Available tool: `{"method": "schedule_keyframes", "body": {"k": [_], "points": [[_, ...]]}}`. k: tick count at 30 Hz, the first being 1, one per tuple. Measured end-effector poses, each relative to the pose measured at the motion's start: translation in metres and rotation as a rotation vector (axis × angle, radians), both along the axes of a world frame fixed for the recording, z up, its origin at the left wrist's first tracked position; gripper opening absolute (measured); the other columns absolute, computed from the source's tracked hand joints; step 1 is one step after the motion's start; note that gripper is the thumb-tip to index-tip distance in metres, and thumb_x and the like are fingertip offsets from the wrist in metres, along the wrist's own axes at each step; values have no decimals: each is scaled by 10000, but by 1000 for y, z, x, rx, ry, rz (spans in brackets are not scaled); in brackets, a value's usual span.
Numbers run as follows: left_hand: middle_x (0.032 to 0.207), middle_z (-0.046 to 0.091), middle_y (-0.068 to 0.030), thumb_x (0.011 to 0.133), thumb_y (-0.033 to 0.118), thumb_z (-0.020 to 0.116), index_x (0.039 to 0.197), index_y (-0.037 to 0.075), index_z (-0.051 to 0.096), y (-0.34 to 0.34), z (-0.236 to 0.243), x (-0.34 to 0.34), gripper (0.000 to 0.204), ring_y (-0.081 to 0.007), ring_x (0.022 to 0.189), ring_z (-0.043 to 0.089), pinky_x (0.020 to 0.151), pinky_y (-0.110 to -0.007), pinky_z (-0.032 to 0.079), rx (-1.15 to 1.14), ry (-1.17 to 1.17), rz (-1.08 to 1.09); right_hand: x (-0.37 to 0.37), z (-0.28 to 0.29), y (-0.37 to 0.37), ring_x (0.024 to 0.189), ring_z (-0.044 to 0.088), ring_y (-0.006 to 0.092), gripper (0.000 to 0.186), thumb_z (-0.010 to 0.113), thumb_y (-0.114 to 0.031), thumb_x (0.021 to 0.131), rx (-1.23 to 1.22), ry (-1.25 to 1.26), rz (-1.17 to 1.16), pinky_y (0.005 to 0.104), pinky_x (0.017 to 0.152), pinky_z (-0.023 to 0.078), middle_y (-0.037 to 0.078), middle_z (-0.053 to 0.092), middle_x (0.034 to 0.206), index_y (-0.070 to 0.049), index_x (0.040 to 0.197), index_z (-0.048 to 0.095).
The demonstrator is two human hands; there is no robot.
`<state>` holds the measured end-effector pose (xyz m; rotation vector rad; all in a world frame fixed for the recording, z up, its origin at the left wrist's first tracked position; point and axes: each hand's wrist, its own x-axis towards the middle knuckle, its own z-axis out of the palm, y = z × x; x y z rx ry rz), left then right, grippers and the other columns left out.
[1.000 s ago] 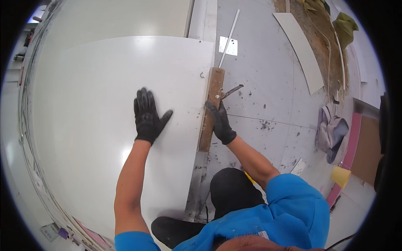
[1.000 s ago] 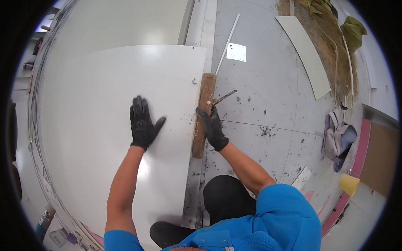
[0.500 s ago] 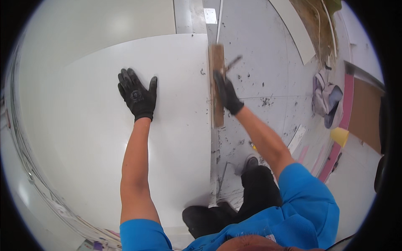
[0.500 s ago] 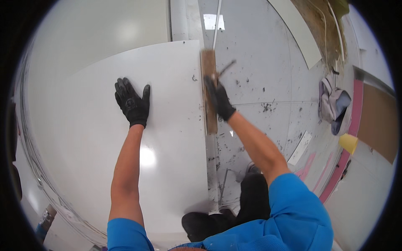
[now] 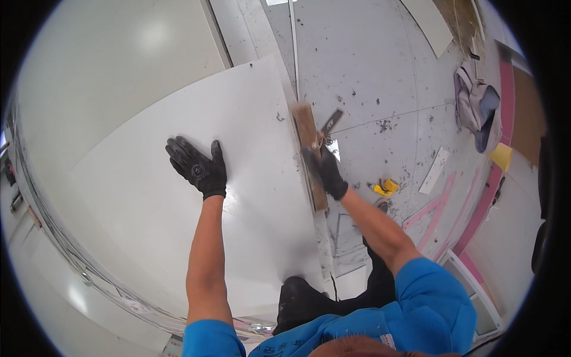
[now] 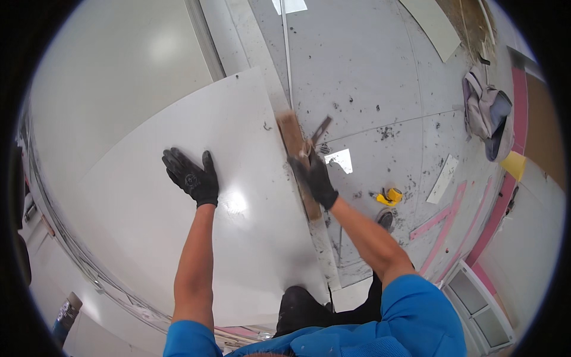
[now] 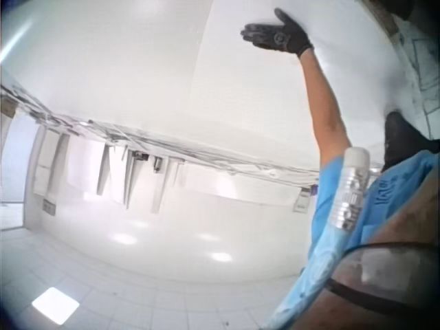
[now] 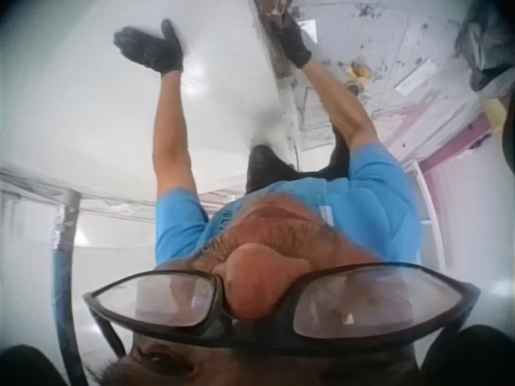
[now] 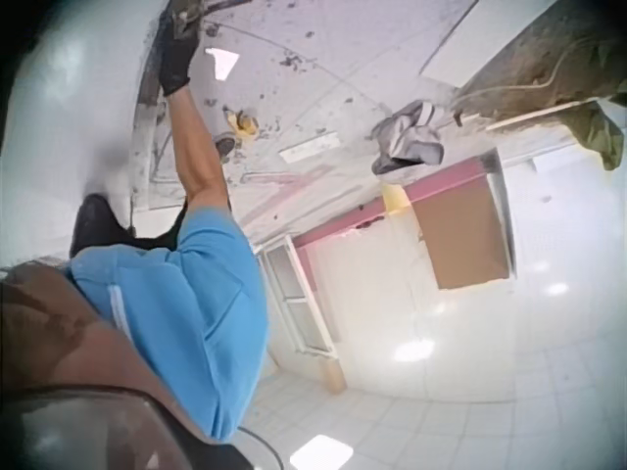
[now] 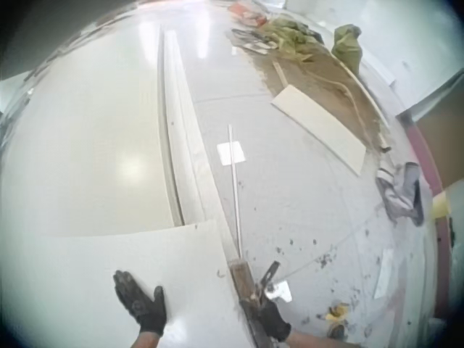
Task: The person measures and marks a large white panel using a tape measure and pencil, then uses a utility knife to cut along the marked line. The person flips the panel and uses a sanding block to smooth the cut edge repeatedly.
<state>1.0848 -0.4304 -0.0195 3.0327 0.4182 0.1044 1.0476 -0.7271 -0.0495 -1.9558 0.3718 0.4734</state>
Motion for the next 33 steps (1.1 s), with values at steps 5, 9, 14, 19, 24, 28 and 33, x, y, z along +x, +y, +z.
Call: {"method": "schedule_keyframes", "body": {"k": [5, 9, 14, 19, 24, 28, 33], "points": [[1590, 193, -204, 943, 512, 534, 1536, 28, 178, -3, -5, 4, 844, -363, 1479, 166, 1189, -496, 157, -18, -33, -62, 217, 4, 18, 1112, 591, 340, 743, 508, -628, 915, 65, 4, -22, 407, 936, 463, 254, 607, 1173, 25, 1269, 507], [1593, 189, -202, 943, 516, 532, 1538, 34, 177, 3, -8, 1, 844, -362, 1479, 170, 1190, -496, 151, -4, -42, -51, 159, 0, 17, 1126, 594, 370, 667, 466, -553, 974, 174, -27, -41, 402, 951, 470, 271, 618, 1208, 13, 1324, 513], [1580, 189, -225, 910, 517, 578, 1529, 11, 179, 4, -5, -2, 893, -386, 1474, 167, 1187, -510, 166, 5, 10, -11, 16, 17, 8, 1257, 517, 410, 546, 425, -371, 1039, -24, 40, 14, 399, 1041, 445, 308, 472, 1382, -38, 1465, 349], [1587, 199, -213, 950, 506, 527, 1536, 29, 177, -2, -3, 4, 833, -370, 1476, 176, 1186, -501, 158, -24, -45, -69, 220, 4, 23, 963, 594, 317, 669, 495, -591, 925, 106, 1, -68, 398, 861, 475, 224, 614, 1026, 27, 1176, 553], [1582, 210, -212, 949, 512, 527, 1533, 26, 186, 3, -7, 3, 833, -372, 1473, 183, 1186, -499, 162, 8, -60, -57, 122, -6, 17, 989, 637, 388, 661, 531, -555, 935, 78, -159, 29, 423, 840, 507, 263, 636, 1089, -16, 1317, 501], [1578, 200, -225, 923, 526, 554, 1526, 13, 192, 3, -7, 1, 870, -377, 1474, 173, 1186, -509, 163, 9, -17, -31, -112, 18, -5, 1000, 648, 411, 651, 533, -406, 980, -118, 74, 72, 421, 803, 539, 304, 587, 1211, 21, 1434, 344], [1582, 207, -212, 938, 524, 533, 1528, 18, 194, 5, -2, -3, 848, -368, 1475, 177, 1188, -496, 157, 3, -2, -16, -27, 13, 2, 985, 618, 358, 609, 501, -457, 977, -80, 29, 7, 408, 826, 515, 256, 592, 1124, 27, 1335, 408]]}}
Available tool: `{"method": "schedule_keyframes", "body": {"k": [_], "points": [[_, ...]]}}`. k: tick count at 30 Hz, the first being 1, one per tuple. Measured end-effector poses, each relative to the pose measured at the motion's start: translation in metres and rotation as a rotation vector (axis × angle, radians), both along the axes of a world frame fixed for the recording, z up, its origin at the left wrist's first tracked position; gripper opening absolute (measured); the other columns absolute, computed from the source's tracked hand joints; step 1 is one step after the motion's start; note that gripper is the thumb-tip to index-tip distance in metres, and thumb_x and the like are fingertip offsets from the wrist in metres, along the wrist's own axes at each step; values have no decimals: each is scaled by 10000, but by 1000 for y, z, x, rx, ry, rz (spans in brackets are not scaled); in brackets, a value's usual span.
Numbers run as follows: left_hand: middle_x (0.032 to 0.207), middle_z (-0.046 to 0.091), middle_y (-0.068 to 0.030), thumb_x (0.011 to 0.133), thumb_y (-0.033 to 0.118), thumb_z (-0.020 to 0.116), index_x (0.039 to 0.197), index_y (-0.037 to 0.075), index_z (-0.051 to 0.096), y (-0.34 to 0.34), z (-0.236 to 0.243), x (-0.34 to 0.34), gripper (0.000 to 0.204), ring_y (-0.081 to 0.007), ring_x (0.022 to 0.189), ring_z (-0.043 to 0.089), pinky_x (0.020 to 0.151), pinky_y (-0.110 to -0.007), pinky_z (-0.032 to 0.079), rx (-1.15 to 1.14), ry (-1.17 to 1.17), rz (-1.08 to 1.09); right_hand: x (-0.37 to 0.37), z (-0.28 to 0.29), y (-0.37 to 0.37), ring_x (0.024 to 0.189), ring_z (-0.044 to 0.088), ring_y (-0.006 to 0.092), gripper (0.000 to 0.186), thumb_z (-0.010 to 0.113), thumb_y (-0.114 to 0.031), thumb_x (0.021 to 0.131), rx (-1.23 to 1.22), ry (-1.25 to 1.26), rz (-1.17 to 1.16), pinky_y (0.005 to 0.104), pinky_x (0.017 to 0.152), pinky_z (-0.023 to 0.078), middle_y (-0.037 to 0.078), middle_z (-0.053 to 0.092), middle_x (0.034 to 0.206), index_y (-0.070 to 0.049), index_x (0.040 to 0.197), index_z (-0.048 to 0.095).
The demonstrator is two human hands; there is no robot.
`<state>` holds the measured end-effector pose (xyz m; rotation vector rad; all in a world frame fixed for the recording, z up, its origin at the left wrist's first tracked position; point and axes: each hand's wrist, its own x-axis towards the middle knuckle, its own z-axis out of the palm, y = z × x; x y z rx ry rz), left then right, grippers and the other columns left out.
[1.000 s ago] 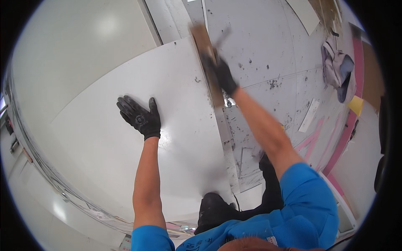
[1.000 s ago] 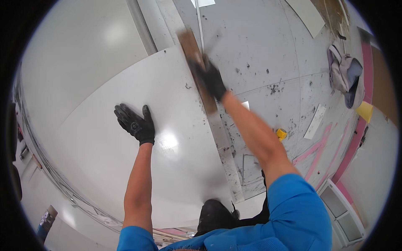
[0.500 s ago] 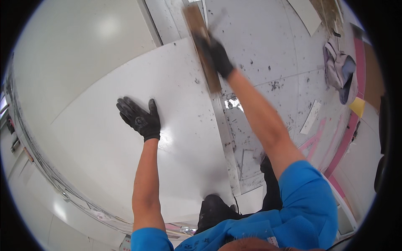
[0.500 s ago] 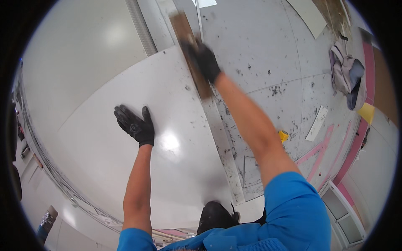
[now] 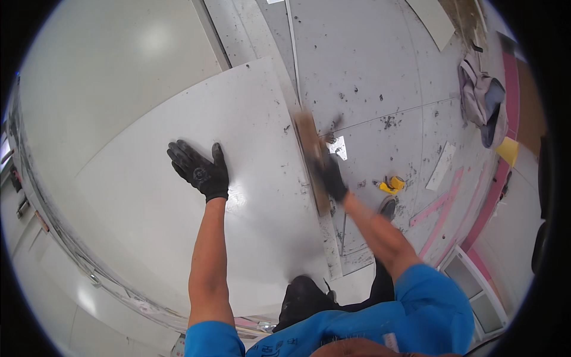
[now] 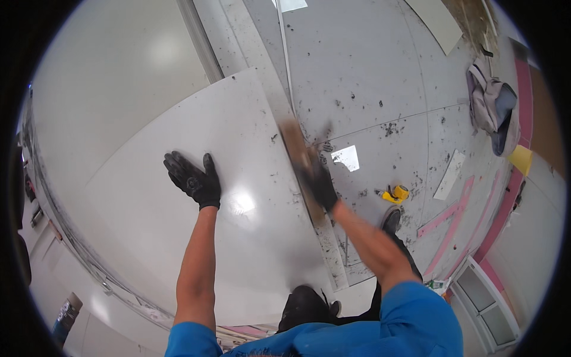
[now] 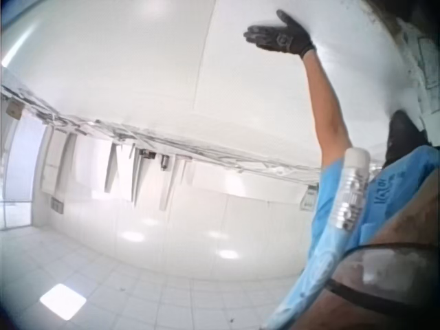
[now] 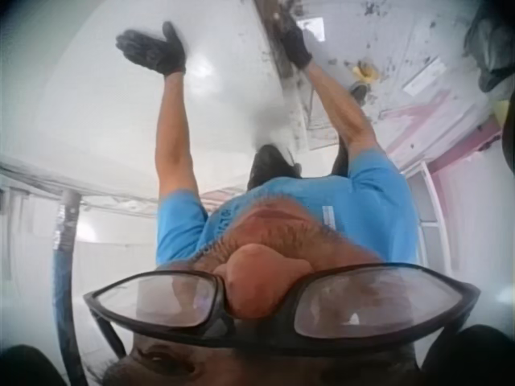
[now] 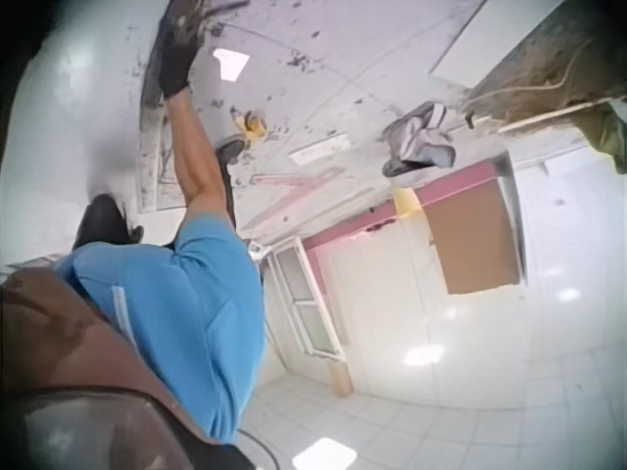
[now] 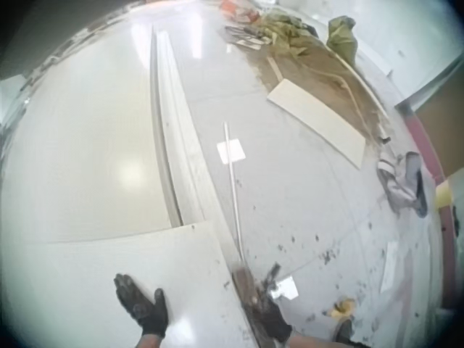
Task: The person measures and marks a large white panel using a tape measure and pencil, then uses a utility knife to cut along the marked line. The person flips the panel and uses a sanding block to smooth the cut edge repeatedly.
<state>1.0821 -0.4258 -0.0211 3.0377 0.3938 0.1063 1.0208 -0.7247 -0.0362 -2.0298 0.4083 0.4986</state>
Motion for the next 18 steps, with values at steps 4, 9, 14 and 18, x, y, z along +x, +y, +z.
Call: {"method": "schedule_keyframes", "body": {"k": [4, 9, 14, 18], "points": [[1582, 217, -203, 945, 520, 527, 1529, 21, 196, -5, -3, 6, 836, -364, 1472, 187, 1190, -490, 156, -7, -28, -42, 240, -7, 19, 823, 602, 241, 647, 522, -600, 922, 96, -147, -55, 366, 761, 501, 135, 626, 896, 21, 1092, 583], [1576, 206, -218, 919, 522, 559, 1526, 19, 195, -5, -6, 5, 869, -369, 1476, 169, 1189, -498, 162, 5, -8, -16, 173, -9, 18, 1042, 573, 377, 505, 502, -430, 985, 53, -198, -4, 423, 883, 496, 235, 554, 1185, -50, 1315, 466], [1574, 210, -217, 919, 514, 565, 1525, 17, 196, -2, -5, 3, 867, -368, 1472, 180, 1186, -501, 170, -1, -37, -19, -131, 17, -13, 1080, 606, 435, 600, 530, -381, 993, 80, 239, -30, 441, 878, 517, 264, 605, 1213, -3, 1431, 373], [1572, 216, -214, 918, 513, 566, 1524, 17, 200, 3, -3, 1, 864, -370, 1468, 188, 1187, -499, 171, 22, -31, -18, -183, 28, -19, 1038, 633, 419, 648, 538, -431, 971, 115, 277, -80, 435, 853, 523, 252, 646, 1149, 35, 1398, 396]]}}
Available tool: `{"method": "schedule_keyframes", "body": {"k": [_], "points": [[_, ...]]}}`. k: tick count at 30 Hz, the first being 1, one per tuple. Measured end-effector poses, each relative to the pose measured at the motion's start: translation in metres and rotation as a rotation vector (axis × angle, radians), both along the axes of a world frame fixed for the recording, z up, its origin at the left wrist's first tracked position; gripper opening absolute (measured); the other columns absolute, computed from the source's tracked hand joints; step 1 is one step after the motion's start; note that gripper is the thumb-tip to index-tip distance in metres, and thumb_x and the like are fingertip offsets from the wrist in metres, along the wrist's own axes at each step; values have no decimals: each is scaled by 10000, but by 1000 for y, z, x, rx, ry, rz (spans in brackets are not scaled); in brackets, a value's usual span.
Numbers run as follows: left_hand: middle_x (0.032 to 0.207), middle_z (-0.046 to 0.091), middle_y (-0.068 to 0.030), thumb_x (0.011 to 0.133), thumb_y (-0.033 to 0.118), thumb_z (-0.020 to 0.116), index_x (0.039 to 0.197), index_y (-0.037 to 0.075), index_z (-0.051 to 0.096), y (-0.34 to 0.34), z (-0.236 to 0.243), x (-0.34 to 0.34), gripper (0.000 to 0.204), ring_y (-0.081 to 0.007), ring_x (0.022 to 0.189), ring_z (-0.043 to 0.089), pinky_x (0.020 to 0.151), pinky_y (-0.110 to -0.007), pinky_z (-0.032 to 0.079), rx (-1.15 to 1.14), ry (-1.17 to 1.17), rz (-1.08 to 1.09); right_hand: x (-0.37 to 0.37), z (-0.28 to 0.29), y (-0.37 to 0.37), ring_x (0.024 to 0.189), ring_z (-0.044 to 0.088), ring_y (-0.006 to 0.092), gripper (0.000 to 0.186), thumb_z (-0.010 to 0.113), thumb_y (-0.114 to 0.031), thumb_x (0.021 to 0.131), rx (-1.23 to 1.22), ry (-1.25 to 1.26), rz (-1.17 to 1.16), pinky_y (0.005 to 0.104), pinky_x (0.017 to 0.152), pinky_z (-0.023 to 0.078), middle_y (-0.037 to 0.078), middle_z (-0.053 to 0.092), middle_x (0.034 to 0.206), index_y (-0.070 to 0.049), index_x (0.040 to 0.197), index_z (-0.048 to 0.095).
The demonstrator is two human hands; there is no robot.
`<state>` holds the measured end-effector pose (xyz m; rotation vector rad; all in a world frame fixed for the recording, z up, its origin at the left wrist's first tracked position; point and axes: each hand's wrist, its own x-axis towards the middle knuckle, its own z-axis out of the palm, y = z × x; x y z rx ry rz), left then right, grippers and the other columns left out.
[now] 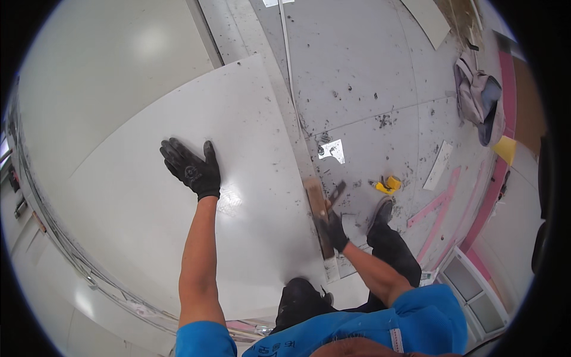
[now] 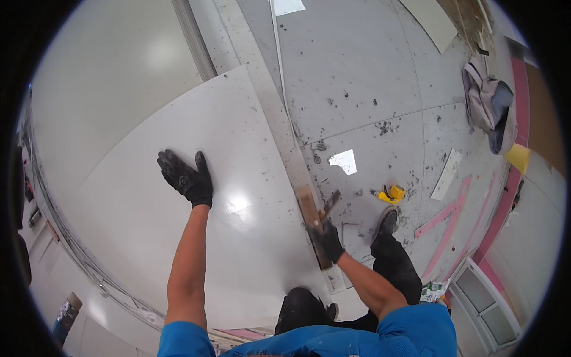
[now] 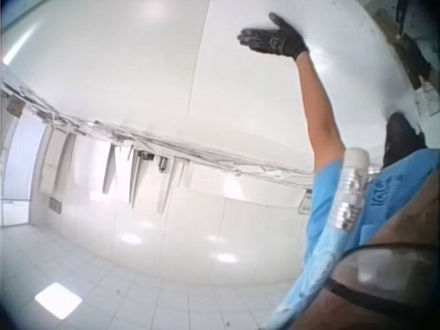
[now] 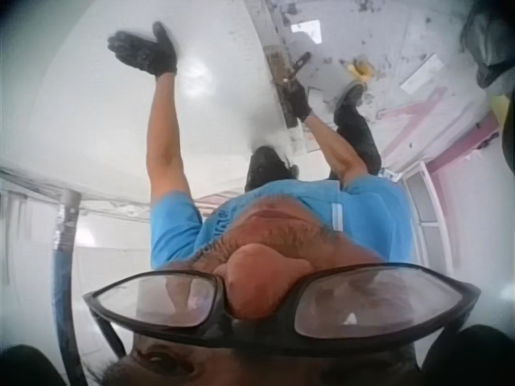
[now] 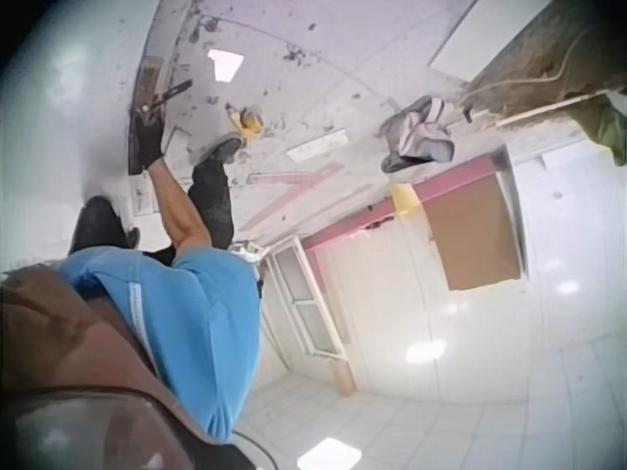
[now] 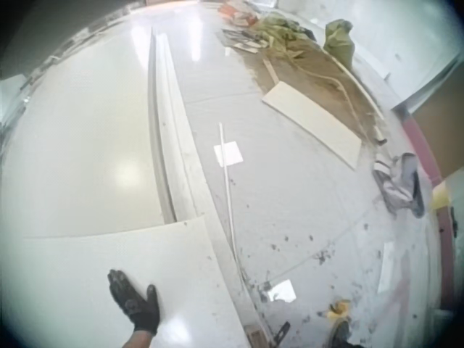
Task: The person measures and marks a large white panel using a tape measure and pencil, then uses a utility knife to cut along the marked line. The person flips the panel and uses a sanding block to smooth the cut edge repeatedly.
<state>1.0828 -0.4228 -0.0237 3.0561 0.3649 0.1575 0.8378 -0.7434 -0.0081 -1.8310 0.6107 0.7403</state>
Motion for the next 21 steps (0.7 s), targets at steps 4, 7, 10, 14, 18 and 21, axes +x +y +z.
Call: {"method": "schedule_keyframes", "body": {"k": [4, 7, 10, 14, 18, 21], "points": [[1570, 225, -212, 917, 518, 564, 1518, 12, 215, -3, -3, 0, 860, -368, 1468, 190, 1189, -495, 170, -15, 1, -3, 211, -43, 23, 1007, 641, 391, 700, 522, -567, 912, -59, -297, 58, 427, 865, 508, 238, 665, 1077, 29, 1278, 505], [1571, 228, -211, 915, 524, 563, 1512, 2, 226, -6, -3, 2, 862, -367, 1467, 192, 1190, -493, 168, -8, -11, -22, 394, -41, 38, 984, 647, 370, 768, 510, -670, 867, -44, -413, 55, 420, 874, 497, 227, 680, 1022, 24, 1187, 587], [1559, 258, -216, 948, 515, 524, 1507, 11, 247, -8, -3, 5, 802, -364, 1453, 230, 1182, -490, 180, -7, -57, -35, 470, -24, 43, 961, 652, 348, 854, 499, -772, 823, -5, -400, 34, 414, 883, 485, 217, 694, 968, 19, 1097, 669], [1574, 226, -208, 918, 527, 560, 1508, -7, 228, -3, -10, 4, 862, -358, 1470, 188, 1192, -487, 164, 31, -26, 0, 335, -38, 36, 1068, 628, 339, 599, 443, -585, 969, -50, -414, 72, 406, 924, 473, 212, 660, 1118, -99, 1276, 611], [1572, 228, -210, 920, 528, 556, 1508, -7, 228, 0, -13, 5, 860, -356, 1472, 184, 1192, -487, 163, 38, -22, 3, 108, -39, 13, 1028, 635, 366, 601, 561, -493, 920, -67, -183, 62, 408, 878, 490, 234, 653, 1095, -45, 1320, 536], [1569, 233, -212, 923, 525, 551, 1505, -12, 233, 1, -11, 3, 854, -358, 1471, 185, 1192, -488, 162, 28, -21, 3, -27, -12, 0, 998, 640, 387, 652, 649, -424, 883, -36, 59, -11, 410, 844, 503, 251, 649, 1077, -5, 1353, 480]]}}
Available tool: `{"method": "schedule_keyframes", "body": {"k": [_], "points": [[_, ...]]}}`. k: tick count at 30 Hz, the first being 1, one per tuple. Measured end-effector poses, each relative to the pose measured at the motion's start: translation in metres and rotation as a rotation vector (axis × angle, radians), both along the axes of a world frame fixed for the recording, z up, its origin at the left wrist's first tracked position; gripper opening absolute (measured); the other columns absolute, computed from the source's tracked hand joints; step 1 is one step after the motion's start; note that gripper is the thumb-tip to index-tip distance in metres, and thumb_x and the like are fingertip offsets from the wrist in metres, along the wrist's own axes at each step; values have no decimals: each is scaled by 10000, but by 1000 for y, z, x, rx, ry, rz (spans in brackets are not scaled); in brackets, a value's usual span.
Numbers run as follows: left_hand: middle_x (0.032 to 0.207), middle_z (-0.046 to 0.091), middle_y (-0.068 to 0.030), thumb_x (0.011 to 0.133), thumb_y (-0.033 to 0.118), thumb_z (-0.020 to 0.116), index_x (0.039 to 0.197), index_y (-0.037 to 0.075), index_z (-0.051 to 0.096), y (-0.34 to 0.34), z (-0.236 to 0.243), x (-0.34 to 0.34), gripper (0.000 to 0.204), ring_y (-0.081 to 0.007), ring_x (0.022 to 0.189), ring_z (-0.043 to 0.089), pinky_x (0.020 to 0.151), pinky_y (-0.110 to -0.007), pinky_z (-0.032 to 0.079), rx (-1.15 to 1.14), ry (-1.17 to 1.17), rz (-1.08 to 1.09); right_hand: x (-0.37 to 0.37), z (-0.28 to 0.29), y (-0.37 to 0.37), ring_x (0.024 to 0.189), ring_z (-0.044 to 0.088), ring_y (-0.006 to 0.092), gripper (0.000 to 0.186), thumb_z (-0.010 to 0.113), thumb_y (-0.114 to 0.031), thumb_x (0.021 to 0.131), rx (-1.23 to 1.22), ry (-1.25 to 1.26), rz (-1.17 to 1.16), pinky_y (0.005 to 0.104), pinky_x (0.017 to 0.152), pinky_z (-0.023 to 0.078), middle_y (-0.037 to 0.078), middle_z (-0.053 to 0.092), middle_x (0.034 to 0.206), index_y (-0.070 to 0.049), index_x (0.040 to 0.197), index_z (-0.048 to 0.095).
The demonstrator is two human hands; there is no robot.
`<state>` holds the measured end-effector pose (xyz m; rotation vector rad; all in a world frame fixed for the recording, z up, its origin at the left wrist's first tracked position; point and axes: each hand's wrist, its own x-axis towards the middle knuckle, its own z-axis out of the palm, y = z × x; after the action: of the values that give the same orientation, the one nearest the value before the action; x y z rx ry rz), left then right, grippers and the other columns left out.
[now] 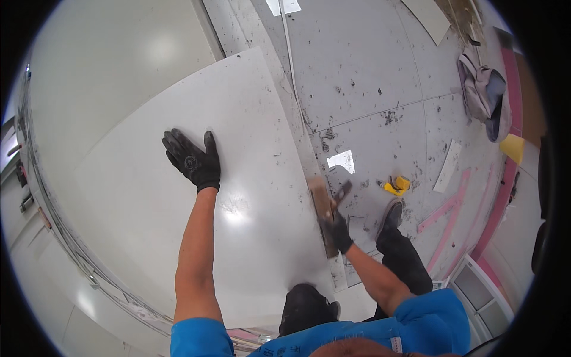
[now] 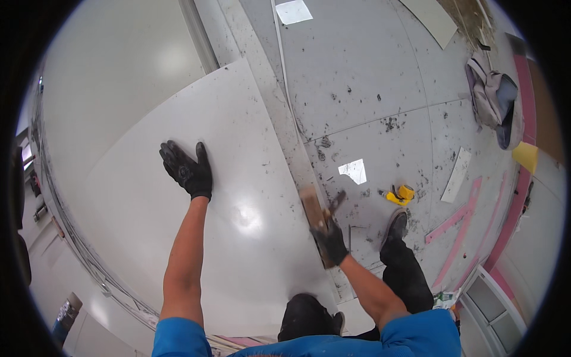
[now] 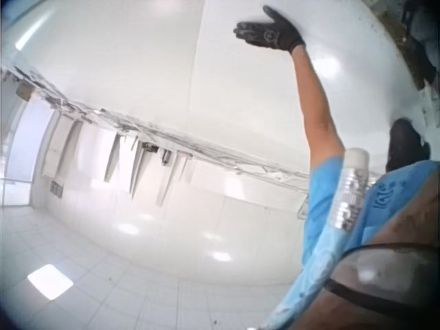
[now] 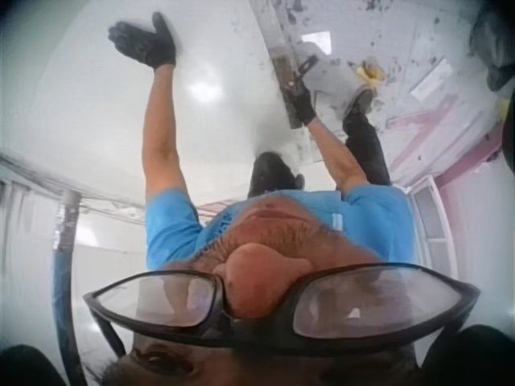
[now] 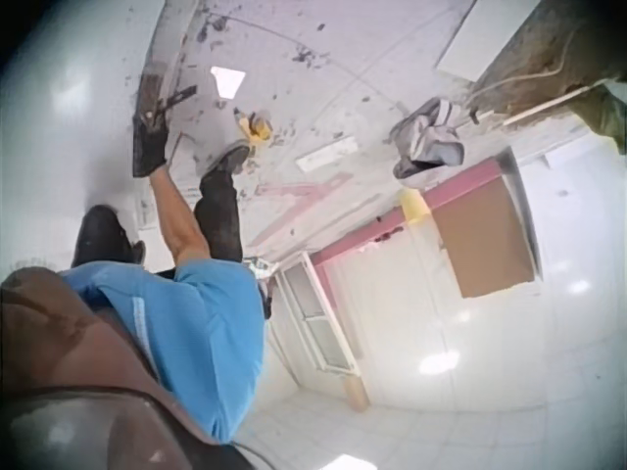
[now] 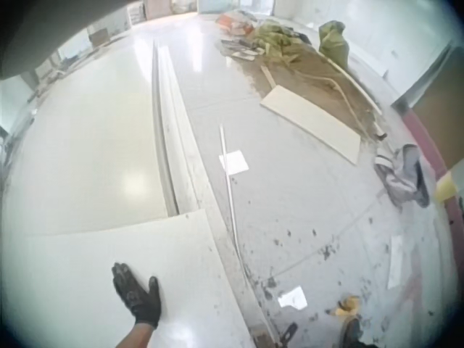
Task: The person measures and marks a large white panel using a tape measure and pencil, then uses a utility knife to cut along the marked line. The person flips the panel and uses a sanding block to smooth the cut edge repeatedly.
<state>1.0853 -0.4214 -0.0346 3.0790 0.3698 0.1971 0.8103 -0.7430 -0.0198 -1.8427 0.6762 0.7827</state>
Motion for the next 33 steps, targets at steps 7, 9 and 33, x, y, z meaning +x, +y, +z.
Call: {"method": "schedule_keyframes", "body": {"k": [7, 9, 33], "points": [[1564, 233, -224, 917, 527, 552, 1497, -19, 249, 0, 2, -4, 853, -360, 1468, 191, 1192, -491, 162, -11, 4, 2, -25, -10, -8, 1081, 627, 376, 619, 553, -409, 960, -38, -74, -10, 389, 907, 497, 250, 626, 1174, 7, 1399, 418], [1564, 232, -225, 916, 530, 553, 1497, -19, 252, -1, 0, 0, 854, -360, 1469, 189, 1192, -491, 162, -12, 8, -2, 98, -31, 5, 1059, 627, 384, 573, 528, -439, 971, -27, -315, -7, 400, 898, 492, 250, 639, 1123, 0, 1337, 476], [1555, 238, -231, 920, 530, 550, 1497, -17, 243, -6, 9, -2, 851, -379, 1458, 200, 1181, -504, 185, -23, 19, -10, 359, -61, 25, 963, 648, 349, 571, 462, -487, 981, -76, -612, 213, 405, 854, 491, 238, 663, 1028, -2, 1263, 564]]}}
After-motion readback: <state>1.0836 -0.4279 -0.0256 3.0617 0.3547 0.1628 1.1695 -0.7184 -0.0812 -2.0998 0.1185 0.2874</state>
